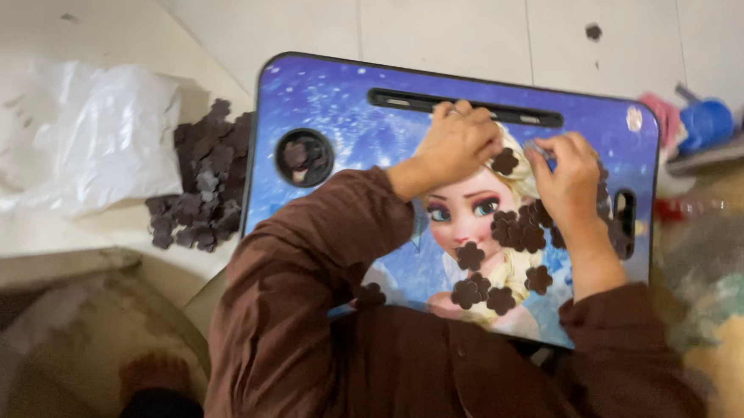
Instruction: The person assembles a jigsaw puzzle on a blue Frozen-themed board. They repeatedly pick up dark, flower-shaped pieces, peel off backing, and press them onto the board's surface, gradually covering the printed image.
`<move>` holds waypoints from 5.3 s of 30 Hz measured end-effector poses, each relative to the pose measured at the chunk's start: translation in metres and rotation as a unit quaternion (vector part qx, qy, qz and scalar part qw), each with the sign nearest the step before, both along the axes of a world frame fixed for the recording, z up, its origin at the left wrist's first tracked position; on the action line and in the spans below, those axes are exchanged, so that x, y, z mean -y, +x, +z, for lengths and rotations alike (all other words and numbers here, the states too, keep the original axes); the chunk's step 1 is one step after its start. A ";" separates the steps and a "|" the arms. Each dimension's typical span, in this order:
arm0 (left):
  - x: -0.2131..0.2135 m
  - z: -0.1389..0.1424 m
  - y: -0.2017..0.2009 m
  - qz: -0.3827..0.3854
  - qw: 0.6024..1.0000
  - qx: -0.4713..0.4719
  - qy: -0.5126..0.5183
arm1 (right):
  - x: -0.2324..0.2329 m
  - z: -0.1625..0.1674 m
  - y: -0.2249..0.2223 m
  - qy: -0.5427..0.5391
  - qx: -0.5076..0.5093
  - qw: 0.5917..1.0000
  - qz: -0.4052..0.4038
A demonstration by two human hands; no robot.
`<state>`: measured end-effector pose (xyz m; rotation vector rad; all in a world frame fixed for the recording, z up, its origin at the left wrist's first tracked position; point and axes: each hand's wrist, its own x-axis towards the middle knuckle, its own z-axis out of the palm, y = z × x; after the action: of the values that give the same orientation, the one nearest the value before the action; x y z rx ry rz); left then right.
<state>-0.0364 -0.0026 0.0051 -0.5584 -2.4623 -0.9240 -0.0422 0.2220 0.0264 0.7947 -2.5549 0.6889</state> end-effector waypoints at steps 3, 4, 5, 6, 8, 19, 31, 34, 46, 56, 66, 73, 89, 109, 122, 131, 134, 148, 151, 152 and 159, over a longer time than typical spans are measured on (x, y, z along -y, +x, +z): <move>0.001 0.001 0.007 -0.027 0.998 -0.030 -0.041 | -0.010 -0.002 -0.002 0.015 0.023 1.000 0.007; 0.003 0.002 0.014 -0.043 0.994 -0.057 -0.078 | -0.012 -0.003 -0.002 0.014 0.034 0.999 0.014; 0.000 0.004 0.020 -0.057 0.988 -0.086 -0.115 | -0.013 -0.003 -0.002 0.011 0.033 0.999 0.012; -0.004 0.005 0.028 -0.064 0.986 -0.089 -0.124 | -0.014 -0.003 -0.001 0.006 0.028 1.000 0.012; -0.012 0.008 0.045 -0.073 0.982 -0.097 -0.143 | -0.014 -0.002 -0.001 0.002 0.027 0.999 0.016; -0.023 0.000 0.059 -0.068 0.973 0.010 -0.222 | 0.003 -0.019 -0.002 0.069 0.007 0.991 0.116; -0.025 -0.007 0.059 -0.077 0.973 -0.016 -0.218 | 0.008 0.004 -0.001 0.030 0.089 0.991 0.100; -0.025 -0.007 0.058 -0.098 0.962 0.010 -0.255 | 0.012 0.005 0.006 0.016 0.092 0.981 0.168; -0.027 -0.010 0.058 -0.093 0.970 0.010 -0.227 | 0.001 -0.003 -0.001 -0.010 0.132 0.979 0.152; -0.027 -0.008 0.059 -0.092 0.972 0.002 -0.218 | -0.004 0.007 -0.007 -0.053 0.120 0.985 0.108; -0.025 -0.009 0.057 -0.093 0.977 -0.001 -0.193 | -0.008 -0.008 -0.012 -0.026 0.072 0.993 0.086; -0.023 0.000 0.053 -0.124 0.974 0.036 -0.185 | 0.030 0.069 -0.005 0.053 0.026 0.997 0.053; -0.013 0.001 0.050 -0.120 0.984 0.014 -0.128 | 0.142 0.220 0.143 0.482 -0.087 0.858 0.157; -0.021 -0.002 0.062 -0.076 0.976 0.015 -0.203 | -0.002 0.008 0.026 -0.035 0.109 0.993 0.034; -0.020 0.000 0.059 -0.087 0.976 0.020 -0.197 | -0.003 0.007 0.025 -0.018 0.108 0.993 0.052; -0.018 0.003 0.059 -0.098 0.973 0.041 -0.204 | -0.003 0.011 0.013 -0.063 0.143 0.987 0.045; -0.018 0.004 0.061 -0.080 0.974 0.028 -0.208 | 0.000 0.006 0.017 -0.034 0.130 0.989 0.054; -0.020 0.005 0.068 -0.046 0.974 0.006 -0.223 | -0.005 -0.005 -0.003 0.023 0.048 0.998 0.016; -0.020 0.004 0.068 -0.042 0.976 0.009 -0.213 | -0.004 -0.001 0.000 0.000 0.052 0.999 0.012; -0.021 0.004 0.068 -0.045 0.977 0.015 -0.206 | -0.003 0.000 0.003 0.031 0.038 0.998 0.042; -0.020 0.003 0.067 -0.057 0.978 0.015 -0.199 | -0.001 -0.005 -0.002 0.069 -0.013 0.997 0.015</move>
<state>0.0304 0.0178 0.0081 -0.8306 -2.6801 -0.4763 -0.0446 0.2231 0.0210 0.8833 -2.5931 0.5125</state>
